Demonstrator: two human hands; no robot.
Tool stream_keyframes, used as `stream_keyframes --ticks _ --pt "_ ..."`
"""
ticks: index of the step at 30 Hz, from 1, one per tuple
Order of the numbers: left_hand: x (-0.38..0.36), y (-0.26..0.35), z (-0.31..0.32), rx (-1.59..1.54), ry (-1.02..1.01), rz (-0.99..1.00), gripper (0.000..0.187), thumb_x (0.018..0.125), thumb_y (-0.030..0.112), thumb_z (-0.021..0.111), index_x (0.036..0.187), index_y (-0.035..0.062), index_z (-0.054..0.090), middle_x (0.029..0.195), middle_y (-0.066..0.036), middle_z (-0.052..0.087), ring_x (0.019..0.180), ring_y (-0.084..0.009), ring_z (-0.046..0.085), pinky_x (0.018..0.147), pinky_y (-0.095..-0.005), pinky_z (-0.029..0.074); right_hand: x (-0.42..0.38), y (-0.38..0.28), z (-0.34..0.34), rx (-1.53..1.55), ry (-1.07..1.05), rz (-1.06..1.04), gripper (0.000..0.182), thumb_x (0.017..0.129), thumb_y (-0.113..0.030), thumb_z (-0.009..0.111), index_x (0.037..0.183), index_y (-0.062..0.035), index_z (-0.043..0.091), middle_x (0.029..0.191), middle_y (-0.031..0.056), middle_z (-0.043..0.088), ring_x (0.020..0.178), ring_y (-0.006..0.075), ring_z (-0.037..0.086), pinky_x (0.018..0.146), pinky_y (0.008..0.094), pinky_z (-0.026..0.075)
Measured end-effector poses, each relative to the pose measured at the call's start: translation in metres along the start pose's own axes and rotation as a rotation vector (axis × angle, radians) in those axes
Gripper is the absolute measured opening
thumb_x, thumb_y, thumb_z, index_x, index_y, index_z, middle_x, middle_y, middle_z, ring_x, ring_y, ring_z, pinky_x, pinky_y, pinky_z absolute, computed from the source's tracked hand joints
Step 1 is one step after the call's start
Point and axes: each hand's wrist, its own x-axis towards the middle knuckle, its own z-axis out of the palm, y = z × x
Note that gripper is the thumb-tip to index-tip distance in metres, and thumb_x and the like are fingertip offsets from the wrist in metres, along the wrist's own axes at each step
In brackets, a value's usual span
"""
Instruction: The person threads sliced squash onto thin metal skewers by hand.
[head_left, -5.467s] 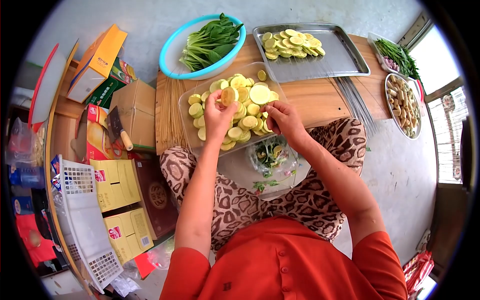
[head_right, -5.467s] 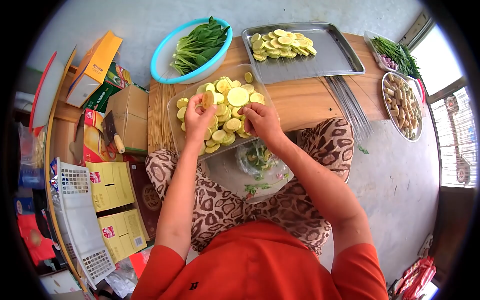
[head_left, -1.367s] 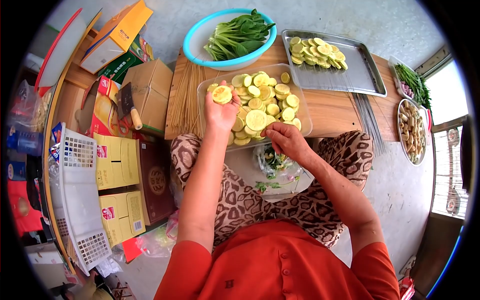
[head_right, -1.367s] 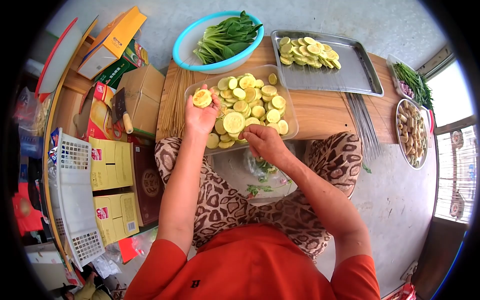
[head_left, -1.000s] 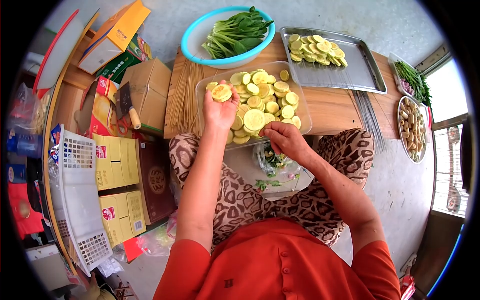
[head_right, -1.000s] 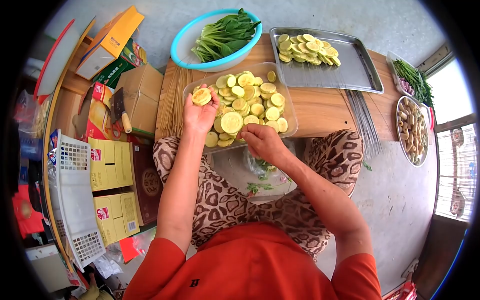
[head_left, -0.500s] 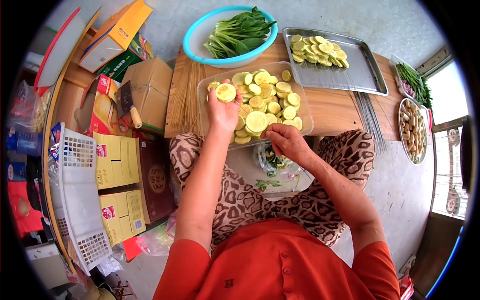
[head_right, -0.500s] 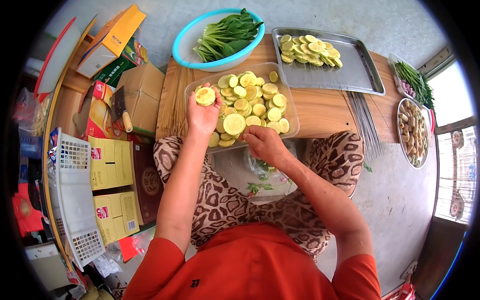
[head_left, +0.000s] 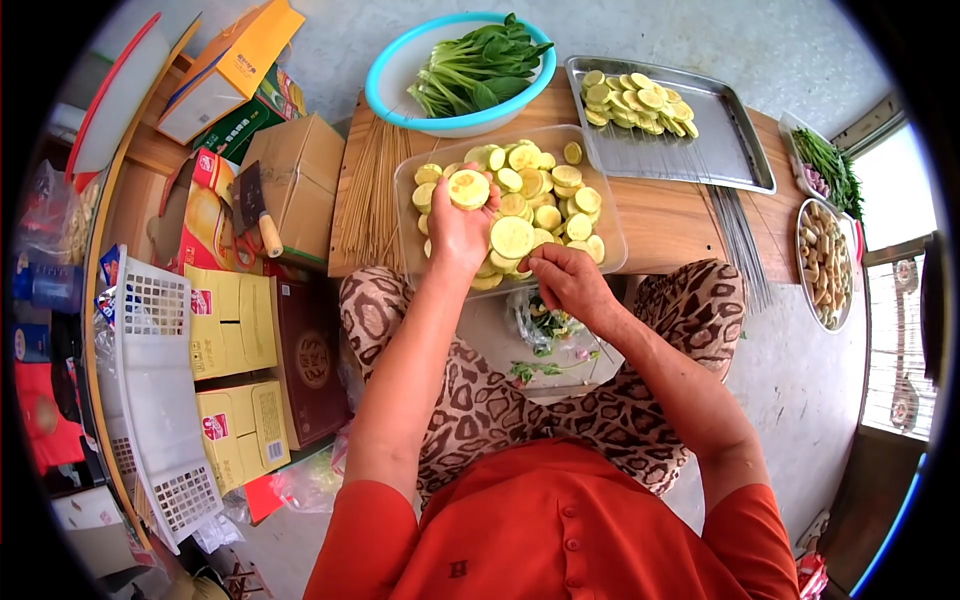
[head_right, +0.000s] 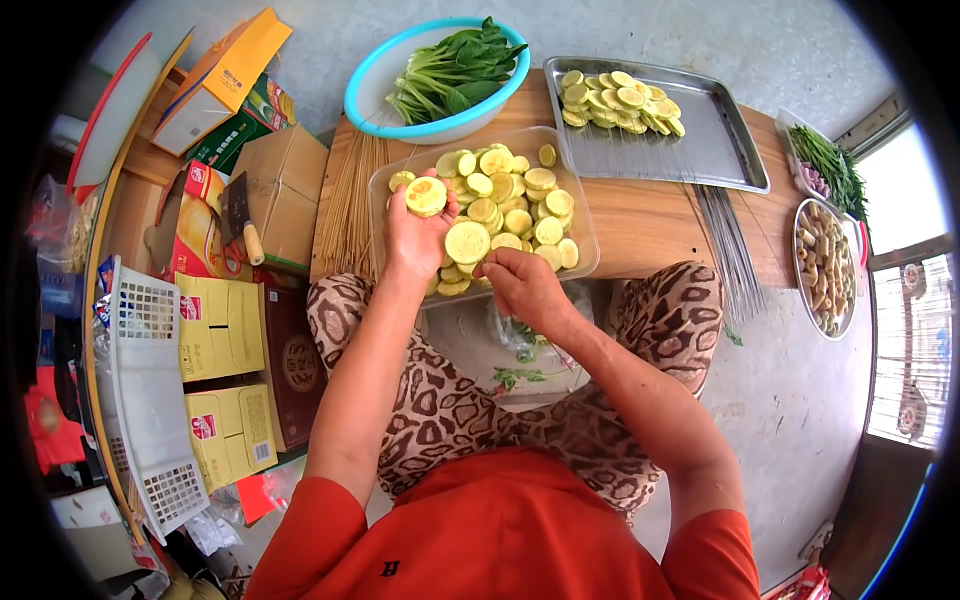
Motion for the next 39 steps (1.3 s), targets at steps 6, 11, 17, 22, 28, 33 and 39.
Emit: stream_keyframes --ticks 6,11,17,22,28,33,39 --pt "-0.008 -0.008 0.007 -0.014 0.006 -0.067 0.040 0.097 0.035 0.035 0.111 0.0022 0.052 0.094 -0.011 0.058 0.077 -0.0220 0.056 0.072 -0.0334 0.050 0.005 0.004 0.001 0.022 0.035 -0.018 0.019 0.094 -0.015 0.048 0.088 0.0001 0.060 0.054 -0.0004 0.047 0.046 0.0068 0.044 0.044 0.0232 0.033" --pt "-0.009 -0.007 0.008 0.008 -0.045 -0.077 0.042 0.097 0.037 0.031 0.116 0.0043 0.051 0.097 -0.011 0.059 0.081 -0.0219 0.056 0.075 -0.0344 0.049 0.006 0.005 0.003 0.005 0.057 -0.024 0.020 0.094 -0.015 0.048 0.088 0.0000 0.060 0.054 -0.0003 0.047 0.046 0.0067 0.043 0.044 0.0231 0.033" --pt "-0.010 -0.008 0.010 -0.028 -0.081 -0.090 0.041 0.097 0.036 0.033 0.117 0.0040 0.050 0.097 -0.011 0.059 0.080 -0.0223 0.056 0.075 -0.0353 0.050 0.009 0.011 0.005 0.066 0.075 -0.020 0.020 0.095 -0.015 0.048 0.088 -0.0006 0.060 0.053 -0.0007 0.048 0.046 0.0060 0.042 0.045 0.0223 0.033" --pt "-0.011 0.000 0.015 -0.112 -0.076 -0.112 0.043 0.097 0.037 0.032 0.118 0.0038 0.050 0.097 -0.011 0.059 0.080 -0.0230 0.057 0.076 -0.0361 0.050 0.009 0.007 0.006 0.099 0.033 -0.016 0.022 0.098 -0.020 0.044 0.097 -0.0044 0.059 0.053 -0.0022 0.047 0.044 0.0048 0.036 0.043 0.0201 0.030" --pt "-0.007 0.007 0.007 -0.113 -0.154 -0.029 0.046 0.096 0.037 0.032 0.121 0.0019 0.050 0.101 -0.011 0.058 0.084 -0.0228 0.055 0.081 -0.0365 0.049 0.007 0.014 0.009 0.083 0.060 -0.043 0.017 0.096 -0.015 0.048 0.094 -0.0024 0.060 0.056 -0.0019 0.046 0.049 0.0052 0.041 0.045 0.0215 0.032" --pt "-0.010 0.004 0.011 -0.127 -0.104 -0.027 0.045 0.096 0.036 0.032 0.118 0.0012 0.051 0.098 -0.011 0.058 0.084 -0.0229 0.055 0.080 -0.0363 0.049 0.011 0.022 0.008 0.102 0.078 -0.069 0.015 0.095 -0.013 0.048 0.093 -0.0030 0.060 0.056 -0.0030 0.045 0.049 0.0050 0.041 0.045 0.0209 0.031" --pt "-0.010 -0.002 0.013 -0.141 -0.108 -0.018 0.044 0.096 0.034 0.031 0.115 0.0006 0.052 0.094 -0.011 0.058 0.082 -0.0228 0.056 0.081 -0.0371 0.048 0.013 0.018 0.011 0.099 0.111 -0.085 0.014 0.095 -0.011 0.049 0.091 -0.0029 0.060 0.057 -0.0035 0.044 0.049 0.0049 0.040 0.046 0.0204 0.033"
